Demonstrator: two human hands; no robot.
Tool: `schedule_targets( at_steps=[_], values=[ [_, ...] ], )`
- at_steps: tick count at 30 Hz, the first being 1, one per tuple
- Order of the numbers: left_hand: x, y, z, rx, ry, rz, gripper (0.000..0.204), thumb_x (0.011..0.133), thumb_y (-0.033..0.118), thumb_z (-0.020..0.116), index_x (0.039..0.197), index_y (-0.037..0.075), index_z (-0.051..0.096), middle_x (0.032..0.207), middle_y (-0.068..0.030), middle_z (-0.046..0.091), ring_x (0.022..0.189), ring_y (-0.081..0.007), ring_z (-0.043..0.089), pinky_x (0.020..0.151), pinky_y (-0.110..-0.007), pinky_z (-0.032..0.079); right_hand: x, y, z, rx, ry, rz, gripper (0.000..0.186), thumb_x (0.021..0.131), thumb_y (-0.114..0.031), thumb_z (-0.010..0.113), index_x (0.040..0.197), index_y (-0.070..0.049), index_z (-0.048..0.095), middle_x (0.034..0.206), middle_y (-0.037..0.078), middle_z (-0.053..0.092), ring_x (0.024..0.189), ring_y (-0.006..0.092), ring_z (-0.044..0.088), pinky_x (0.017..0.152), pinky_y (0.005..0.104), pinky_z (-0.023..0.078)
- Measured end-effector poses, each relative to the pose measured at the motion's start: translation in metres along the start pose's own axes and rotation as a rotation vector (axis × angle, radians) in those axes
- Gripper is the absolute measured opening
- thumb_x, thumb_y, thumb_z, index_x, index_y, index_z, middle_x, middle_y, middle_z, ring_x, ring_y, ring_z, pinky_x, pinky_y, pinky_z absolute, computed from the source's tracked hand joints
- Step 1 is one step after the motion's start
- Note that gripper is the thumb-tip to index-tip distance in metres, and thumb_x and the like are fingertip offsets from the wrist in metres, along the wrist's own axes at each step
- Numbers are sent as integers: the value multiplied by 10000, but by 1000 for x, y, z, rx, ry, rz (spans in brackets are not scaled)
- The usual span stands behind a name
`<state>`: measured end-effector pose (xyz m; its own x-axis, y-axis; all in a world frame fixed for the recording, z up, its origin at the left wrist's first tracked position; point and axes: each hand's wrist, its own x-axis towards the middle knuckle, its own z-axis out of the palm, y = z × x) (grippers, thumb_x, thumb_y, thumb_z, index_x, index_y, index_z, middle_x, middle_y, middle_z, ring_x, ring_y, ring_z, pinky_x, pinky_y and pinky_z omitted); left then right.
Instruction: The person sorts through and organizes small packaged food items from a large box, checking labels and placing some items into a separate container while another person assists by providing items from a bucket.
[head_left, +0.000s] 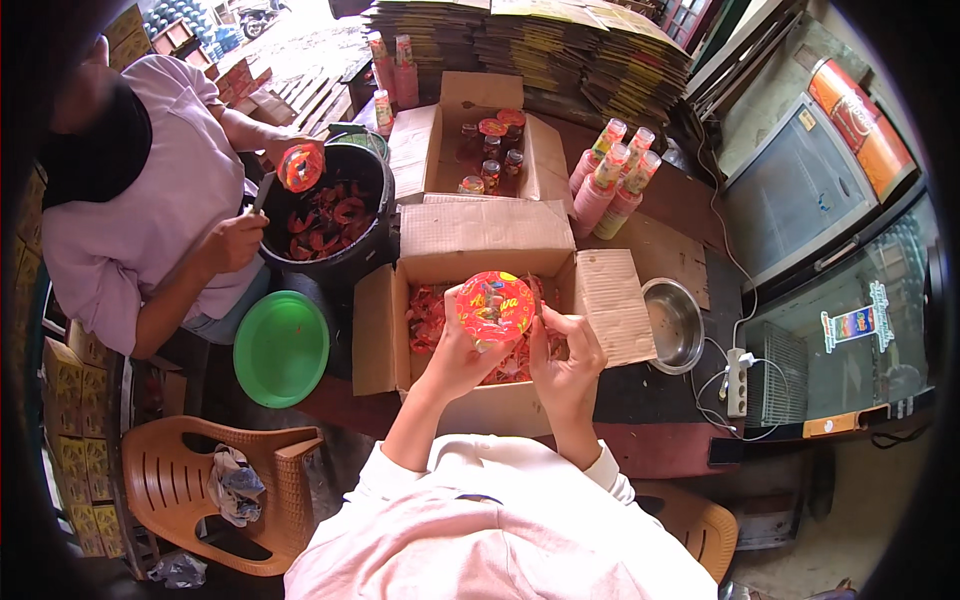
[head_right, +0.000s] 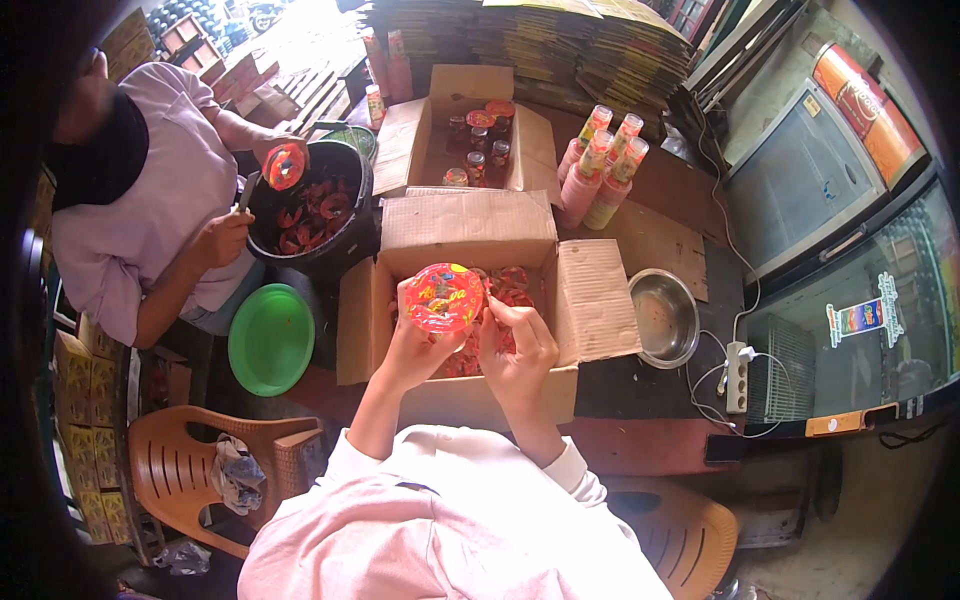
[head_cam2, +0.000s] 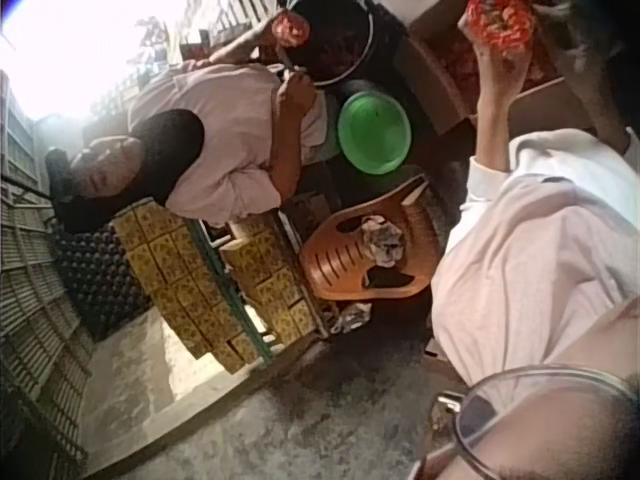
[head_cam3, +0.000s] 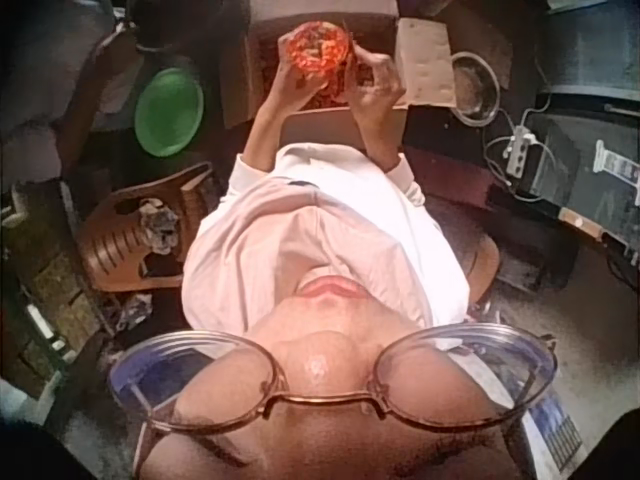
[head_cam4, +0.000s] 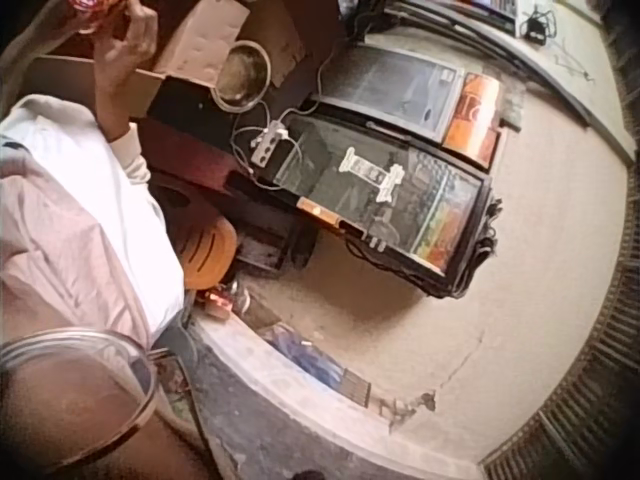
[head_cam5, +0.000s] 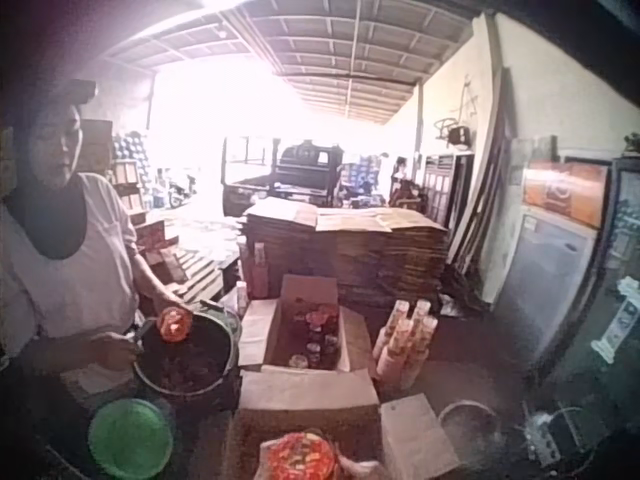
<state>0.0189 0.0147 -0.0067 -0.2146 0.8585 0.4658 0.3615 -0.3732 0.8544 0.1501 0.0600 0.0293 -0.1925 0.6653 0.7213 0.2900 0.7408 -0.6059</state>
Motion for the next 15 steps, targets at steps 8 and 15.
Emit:
schedule_targets(
  at_steps=[8, 15],
  values=[
    [-5, -4, 0, -35, -58, -35, 624, 719, 78, 687, 1221, 27, 321, 1151, -109, 391, 1075, -254, 484, 953, -343, 352, 1, 2, 0, 26, -14, 66, 229, 678, 67, 653, 890, -17, 625, 745, 114, 605, 674, 222, 609, 594, 288, 478],
    [-2, 0, -6, 12, -63, 31, 449, 709, 93, 691, 1121, 57, 517, 1155, -112, 362, 1077, -280, 446, 949, -356, 356, 3, 2, 1, 55, -3, 54, 212, 684, 57, 659, 881, -14, 632, 732, 102, 596, 669, 216, 606, 585, 283, 472]
  ],
)
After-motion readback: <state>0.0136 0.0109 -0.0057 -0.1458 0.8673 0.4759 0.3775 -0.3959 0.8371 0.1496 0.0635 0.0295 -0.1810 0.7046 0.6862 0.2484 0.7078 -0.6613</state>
